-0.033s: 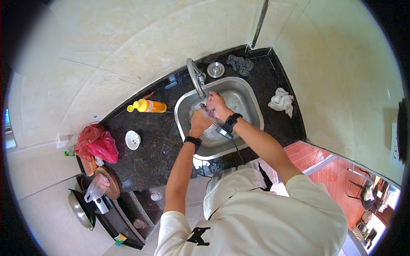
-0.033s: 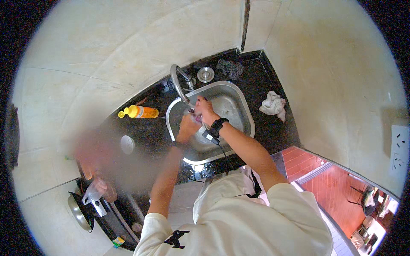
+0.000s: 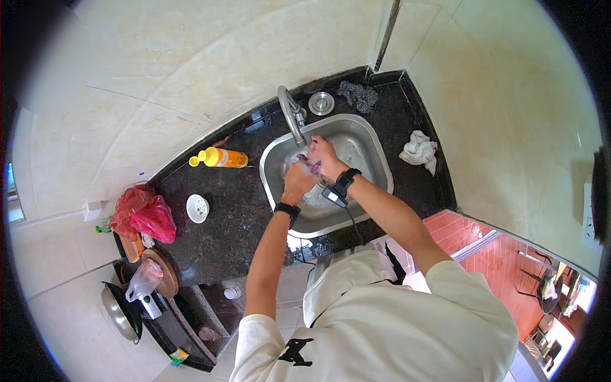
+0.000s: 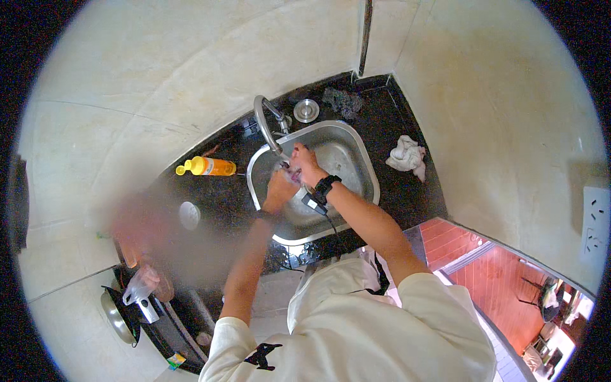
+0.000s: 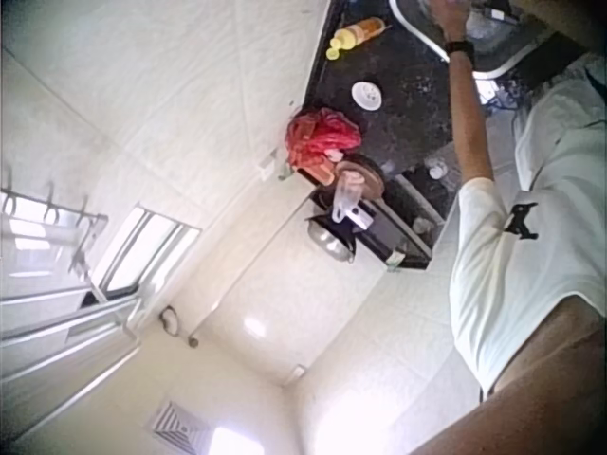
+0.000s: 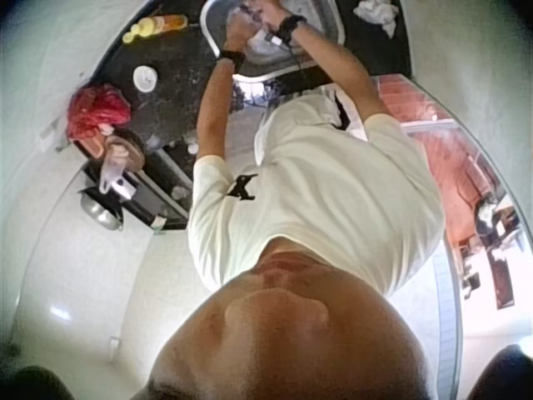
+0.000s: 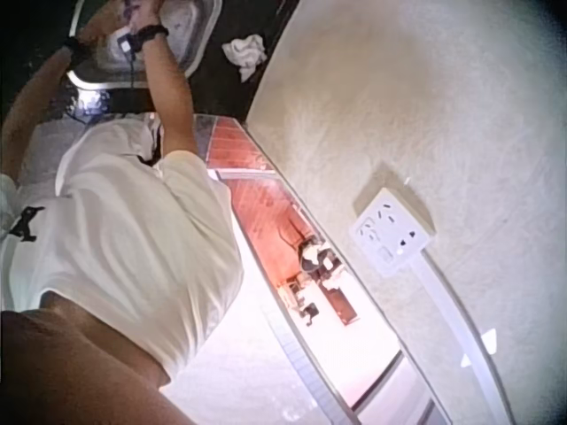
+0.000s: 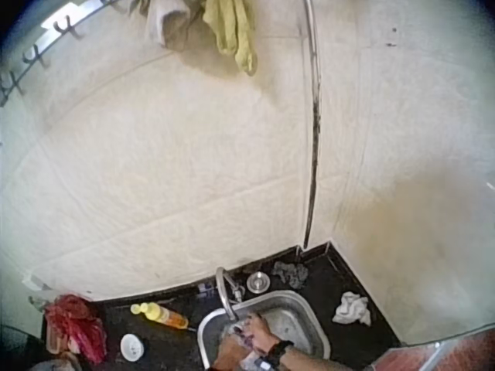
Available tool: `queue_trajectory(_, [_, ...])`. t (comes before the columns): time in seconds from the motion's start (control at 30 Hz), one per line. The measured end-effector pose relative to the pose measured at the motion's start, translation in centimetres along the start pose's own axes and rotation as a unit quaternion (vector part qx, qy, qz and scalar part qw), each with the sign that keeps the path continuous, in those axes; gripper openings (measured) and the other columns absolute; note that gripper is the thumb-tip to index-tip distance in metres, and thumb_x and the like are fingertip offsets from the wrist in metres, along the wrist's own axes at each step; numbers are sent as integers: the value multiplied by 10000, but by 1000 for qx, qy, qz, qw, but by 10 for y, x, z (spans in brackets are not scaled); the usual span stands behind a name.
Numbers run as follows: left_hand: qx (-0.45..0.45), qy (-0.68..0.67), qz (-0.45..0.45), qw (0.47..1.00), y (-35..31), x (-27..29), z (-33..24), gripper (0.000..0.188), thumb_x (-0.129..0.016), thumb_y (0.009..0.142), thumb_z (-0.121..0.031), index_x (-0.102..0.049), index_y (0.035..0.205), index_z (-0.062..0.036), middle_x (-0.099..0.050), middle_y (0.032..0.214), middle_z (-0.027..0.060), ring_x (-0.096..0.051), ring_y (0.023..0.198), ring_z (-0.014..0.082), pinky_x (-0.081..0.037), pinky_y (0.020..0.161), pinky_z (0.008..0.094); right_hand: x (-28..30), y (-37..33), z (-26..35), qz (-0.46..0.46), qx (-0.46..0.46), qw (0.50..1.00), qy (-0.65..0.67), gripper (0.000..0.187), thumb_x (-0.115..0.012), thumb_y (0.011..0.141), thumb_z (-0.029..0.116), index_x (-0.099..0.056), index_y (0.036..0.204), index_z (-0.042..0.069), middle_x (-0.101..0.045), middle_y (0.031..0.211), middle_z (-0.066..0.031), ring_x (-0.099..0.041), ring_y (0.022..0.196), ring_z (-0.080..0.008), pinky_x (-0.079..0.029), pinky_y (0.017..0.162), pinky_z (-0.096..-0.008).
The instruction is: Washing a red cloth with detergent in a sink.
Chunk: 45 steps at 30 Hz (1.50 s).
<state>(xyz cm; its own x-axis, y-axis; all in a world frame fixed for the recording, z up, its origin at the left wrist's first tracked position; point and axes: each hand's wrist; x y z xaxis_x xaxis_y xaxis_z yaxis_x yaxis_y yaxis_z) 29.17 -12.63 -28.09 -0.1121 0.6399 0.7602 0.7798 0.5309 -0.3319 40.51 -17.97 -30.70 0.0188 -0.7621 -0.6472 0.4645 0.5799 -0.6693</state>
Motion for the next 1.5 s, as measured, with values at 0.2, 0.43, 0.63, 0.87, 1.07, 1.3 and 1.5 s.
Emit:
queue_trajectory(0.2, [-83, 41, -66, 994, 4, -3, -6, 197, -646, 822, -252, -719, 932, -106, -694, 940, 245, -660, 905, 458, -538, 794, 522, 36, 21, 22, 253, -74, 964, 15, 290, -624, 944, 369, -560, 792, 130, -529, 672, 15, -526, 594, -153, -428, 530, -320])
queue_trajectory(0.43, [-82, -174, -114, 975, -4, 4, 8, 450, -782, 754, -127, -598, 1153, -32, -697, 1043, 169, -691, 968, 320, -539, 831, 420, -16, -67, 25, 86, 106, 960, -244, 350, -674, 920, 449, -629, 997, 111, -640, 927, 18, -614, 818, -104, -497, 706, -275])
queue_trajectory(0.63, [-103, -345, -81, 929, -9, 10, 14, 583, -795, 785, -88, -508, 1292, -46, -615, 1193, 104, -628, 1074, 229, -499, 930, 378, 6, -66, 19, 97, 154, 922, -342, 387, -619, 977, 384, -659, 1175, 53, -690, 1041, -41, -641, 890, -130, -508, 709, -310])
queue_trajectory(0.87, [10, -551, -63, 832, -33, 46, -3, 372, -713, 919, -188, -545, 1202, -15, -611, 1129, 75, -599, 1035, 167, -485, 922, 318, 3, -86, 31, 148, 175, 783, -579, 266, -586, 998, 207, -658, 1150, 1, -704, 917, -109, -655, 860, -113, -493, 747, -276])
queue_trajectory(1.07, [-66, -478, -67, 873, -26, 45, -6, 269, -628, 822, 79, -614, 1069, -27, -654, 1008, 27, -613, 923, 116, -481, 843, 276, 25, -71, 22, 72, 369, 776, -506, 150, -565, 969, 111, -604, 1051, -8, -646, 846, -204, -659, 813, -244, -494, 748, -386])
queue_trajectory(1.3, [-62, -462, -46, 884, -30, 44, -16, 345, -578, 801, 108, -586, 1126, -6, -630, 1014, 29, -599, 905, 122, -480, 844, 261, 41, -63, 11, 54, 294, 872, -387, 166, -562, 975, 109, -592, 1106, 13, -685, 980, -137, -662, 916, -265, -494, 839, -372])
queue_trajectory(1.5, [56, -560, 49, 825, -31, 52, -23, 399, -686, 897, -73, -537, 1267, -53, -593, 1118, 35, -588, 986, 115, -487, 857, 256, 27, -80, 24, 66, 468, 738, -482, 247, -555, 981, 130, -602, 1191, 8, -681, 1019, -163, -660, 944, -259, -497, 870, -354])
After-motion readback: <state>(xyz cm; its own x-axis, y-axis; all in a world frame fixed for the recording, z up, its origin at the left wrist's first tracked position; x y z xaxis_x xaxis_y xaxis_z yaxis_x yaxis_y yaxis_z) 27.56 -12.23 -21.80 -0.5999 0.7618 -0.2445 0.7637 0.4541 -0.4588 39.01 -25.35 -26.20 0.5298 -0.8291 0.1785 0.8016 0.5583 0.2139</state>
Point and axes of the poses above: each hand's wrist, its own y-axis towards the middle knuckle, its own x-axis out of the back of the hand, z = x × y
